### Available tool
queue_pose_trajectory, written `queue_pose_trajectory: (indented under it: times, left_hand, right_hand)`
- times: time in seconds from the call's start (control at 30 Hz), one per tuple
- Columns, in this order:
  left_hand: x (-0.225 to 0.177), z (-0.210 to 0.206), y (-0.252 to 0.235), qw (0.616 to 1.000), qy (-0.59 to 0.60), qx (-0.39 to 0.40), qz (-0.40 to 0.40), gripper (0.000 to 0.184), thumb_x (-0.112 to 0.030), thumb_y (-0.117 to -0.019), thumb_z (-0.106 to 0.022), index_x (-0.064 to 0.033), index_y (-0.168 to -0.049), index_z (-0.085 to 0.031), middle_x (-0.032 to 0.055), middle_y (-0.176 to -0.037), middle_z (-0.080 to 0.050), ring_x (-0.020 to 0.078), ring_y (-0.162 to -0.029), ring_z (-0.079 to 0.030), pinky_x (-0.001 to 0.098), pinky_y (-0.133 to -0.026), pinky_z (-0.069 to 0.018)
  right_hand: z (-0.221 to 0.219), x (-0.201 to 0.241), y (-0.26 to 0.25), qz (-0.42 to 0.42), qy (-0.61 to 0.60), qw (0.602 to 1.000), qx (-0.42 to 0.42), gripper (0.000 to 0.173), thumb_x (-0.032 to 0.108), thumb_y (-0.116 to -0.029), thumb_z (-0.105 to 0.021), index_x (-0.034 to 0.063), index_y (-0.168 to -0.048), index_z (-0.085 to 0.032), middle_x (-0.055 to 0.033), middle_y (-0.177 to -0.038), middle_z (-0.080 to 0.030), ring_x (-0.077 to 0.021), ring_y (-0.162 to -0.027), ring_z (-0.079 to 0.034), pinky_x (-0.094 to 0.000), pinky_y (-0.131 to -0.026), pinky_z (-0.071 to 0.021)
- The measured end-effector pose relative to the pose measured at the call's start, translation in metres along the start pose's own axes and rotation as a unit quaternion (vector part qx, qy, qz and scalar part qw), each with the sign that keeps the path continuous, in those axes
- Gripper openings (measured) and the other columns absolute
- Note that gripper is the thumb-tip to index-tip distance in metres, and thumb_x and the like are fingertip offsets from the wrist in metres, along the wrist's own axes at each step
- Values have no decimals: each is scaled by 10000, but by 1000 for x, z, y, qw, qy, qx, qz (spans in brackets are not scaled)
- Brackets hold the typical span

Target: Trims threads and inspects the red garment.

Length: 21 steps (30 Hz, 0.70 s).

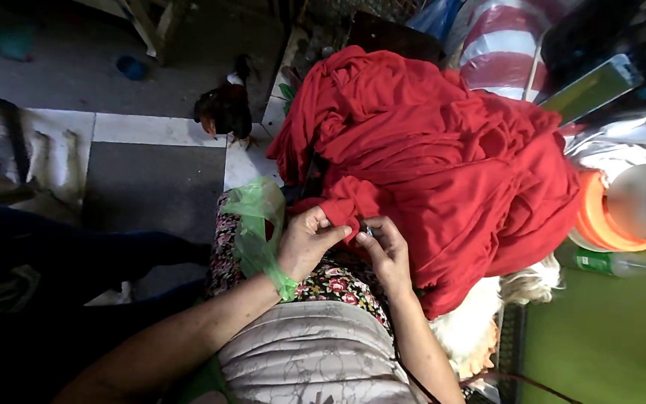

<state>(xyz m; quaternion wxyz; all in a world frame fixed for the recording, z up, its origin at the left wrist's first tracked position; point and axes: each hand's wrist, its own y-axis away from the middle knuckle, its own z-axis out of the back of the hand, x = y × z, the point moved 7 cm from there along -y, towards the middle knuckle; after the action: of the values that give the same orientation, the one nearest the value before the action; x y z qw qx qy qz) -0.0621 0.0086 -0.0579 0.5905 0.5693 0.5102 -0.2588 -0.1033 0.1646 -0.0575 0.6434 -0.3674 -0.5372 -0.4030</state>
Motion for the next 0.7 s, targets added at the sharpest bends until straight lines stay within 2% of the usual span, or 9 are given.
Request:
queue_pose_trajectory:
  times: [0.13, 0.2, 0.37, 0.47, 0.53, 0.6, 0.67, 0.7]
  left_hand:
    - [0, 0, -1, 1000, 11, -1, 4, 187, 48, -882, -728, -21, -1048, -678, 28, -885, -743, 97, -826, -721, 278, -772, -614]
    - [1, 1, -1, 1000, 11, -4, 7, 163, 42, -881, -733, -24, -1018, -675, 36, -877, -737, 104, -819, -720, 287, -767, -617]
    - [1, 1, -2, 1000, 11, -16, 8, 138, 52, -869, -739, -29, -954, -667, 25, -824, -718, 92, -787, -704, 266, -745, -600]
    - [1, 2, -1, 1000, -2, -13, 14, 129, 39, -881, -733, -33, -947, -648, 25, -839, -719, 92, -797, -705, 265, -742, -602]
    - [-1, 3, -1, 1000, -8, -8, 9, 128, 21, -892, -724, -26, -995, -664, 20, -850, -725, 86, -806, -709, 262, -750, -603]
    - [-3, 2, -1, 1000, -14, -6, -1, 101, -1, -892, -728, -42, -965, -671, -9, -820, -717, 56, -774, -691, 235, -725, -583]
    - [-4, 0, 0, 999, -28, 4, -20, 105, -29, -899, -719, -81, -859, -637, -47, -761, -689, 19, -719, -654, 210, -692, -548]
    - [-5, -1, 1, 999, -33, 11, -35, 105, -25, -897, -701, -88, -837, -642, -58, -762, -686, 7, -728, -649, 204, -706, -547]
  right_hand:
    - [8, -12, 0, -41, -104, 993, -32, 143, 27, -978, -537, 60, -1092, -618, 45, -828, -662, 17, -642, -550, -154, -593, -461]
    - [10, -12, 1, -44, -113, 992, -29, 165, 32, -963, -557, 56, -1121, -598, 35, -862, -650, 10, -655, -543, -159, -605, -465]
    - [5, -8, 7, -35, -40, 999, -2, 189, 55, -947, -600, 12, -1130, -591, 36, -907, -667, 4, -790, -629, -183, -722, -535]
    - [5, -6, 8, -22, -24, 999, -15, 195, 59, -946, -596, -8, -1129, -586, 33, -908, -666, 17, -806, -626, -172, -730, -531]
    - [5, 0, 7, 17, 1, 999, -36, 233, 68, -939, -615, -44, -1141, -582, -5, -976, -669, 4, -882, -638, -187, -801, -552]
    - [4, 11, 5, 70, 52, 995, -50, 353, 122, -895, -720, -73, -1161, -594, -93, -1070, -667, -52, -957, -644, -223, -854, -561]
    - [-3, 25, 2, 122, 130, 983, -38, 489, 207, -850, -805, -65, -1202, -602, -163, -1133, -661, -111, -944, -659, -259, -827, -575]
    - [-9, 32, 0, 146, 172, 974, -32, 524, 236, -836, -822, -59, -1216, -613, -192, -1140, -669, -157, -905, -674, -299, -775, -583]
